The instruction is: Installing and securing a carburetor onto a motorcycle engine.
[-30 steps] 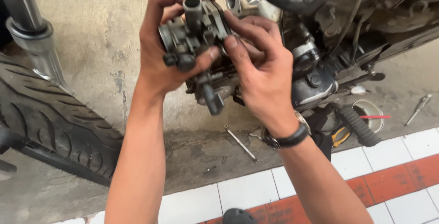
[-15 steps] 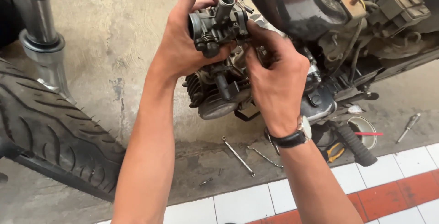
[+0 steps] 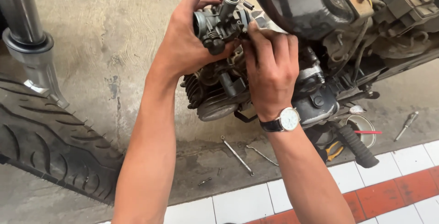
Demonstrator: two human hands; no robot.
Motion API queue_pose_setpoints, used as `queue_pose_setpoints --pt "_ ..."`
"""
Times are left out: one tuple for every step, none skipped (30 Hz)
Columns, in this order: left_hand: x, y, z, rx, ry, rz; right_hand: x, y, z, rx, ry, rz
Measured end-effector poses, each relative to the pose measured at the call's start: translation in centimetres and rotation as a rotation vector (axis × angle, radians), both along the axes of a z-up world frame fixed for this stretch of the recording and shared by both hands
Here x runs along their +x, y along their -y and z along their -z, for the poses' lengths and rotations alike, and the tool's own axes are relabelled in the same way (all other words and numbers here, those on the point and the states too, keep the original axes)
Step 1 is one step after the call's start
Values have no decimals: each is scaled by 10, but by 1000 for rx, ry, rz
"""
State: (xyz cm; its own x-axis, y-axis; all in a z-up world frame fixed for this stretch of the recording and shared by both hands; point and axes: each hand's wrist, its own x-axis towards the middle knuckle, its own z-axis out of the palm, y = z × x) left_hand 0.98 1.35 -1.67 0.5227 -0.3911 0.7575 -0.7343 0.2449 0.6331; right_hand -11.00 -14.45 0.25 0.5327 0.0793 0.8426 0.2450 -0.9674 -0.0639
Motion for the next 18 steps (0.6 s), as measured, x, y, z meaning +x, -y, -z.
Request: queue_pose_setpoints --pt "1 -1 -1 13 9 -17 1 0 0 -11 -1 -1" --pt "0 0 -2 24 15 -32 0 0 1 -25 -6 0" --pt "0 1 -2 23 12 -29 0 1 0 -26 -9 2" --pt "0 1 -3 26 8 -25 -1 1 0 -27 -13 3" --pt "0 1 -3 28 3 -21 -1 0 -1 -28 -17 5" --pt "0 1 -3 28 3 -20 -2 0 -1 -28 -17 6" --pt "0 1 -3 31 -1 -18 -2 0 -2 -35 -26 9" --pt "0 0 -3 36 -3 -17 -2 0 -3 -40 -32 11" --pt "-1 0 -4 37 -2 -16 -2 -1 -3 -39 -31 11" --pt "-1 0 -4 39 11 -22 -3 -1 -3 -14 -47 9" --pt "-2 0 -4 41 25 -27 -3 0 -3 10 -63 7" --pt "-2 -1 -6 41 23 -24 -3 0 -3 11 -65 10" --pt "-3 -1 -8 45 3 0 -2 2 -3 20 -68 -3" --pt "-4 -1 -10 47 -17 24 -2 3 -3 28 -72 -18" --pt "-4 0 -10 46 -19 26 -3 6 -3 27 -73 -16" --pt "-3 -1 -12 55 -38 44 -3 6 -3 18 -70 -21" --pt "-2 -2 -14 64 -57 62 -2 6 -3 10 -66 -27" --pt "-3 -2 -13 67 -59 62 -3 5 -4 14 -68 -27"
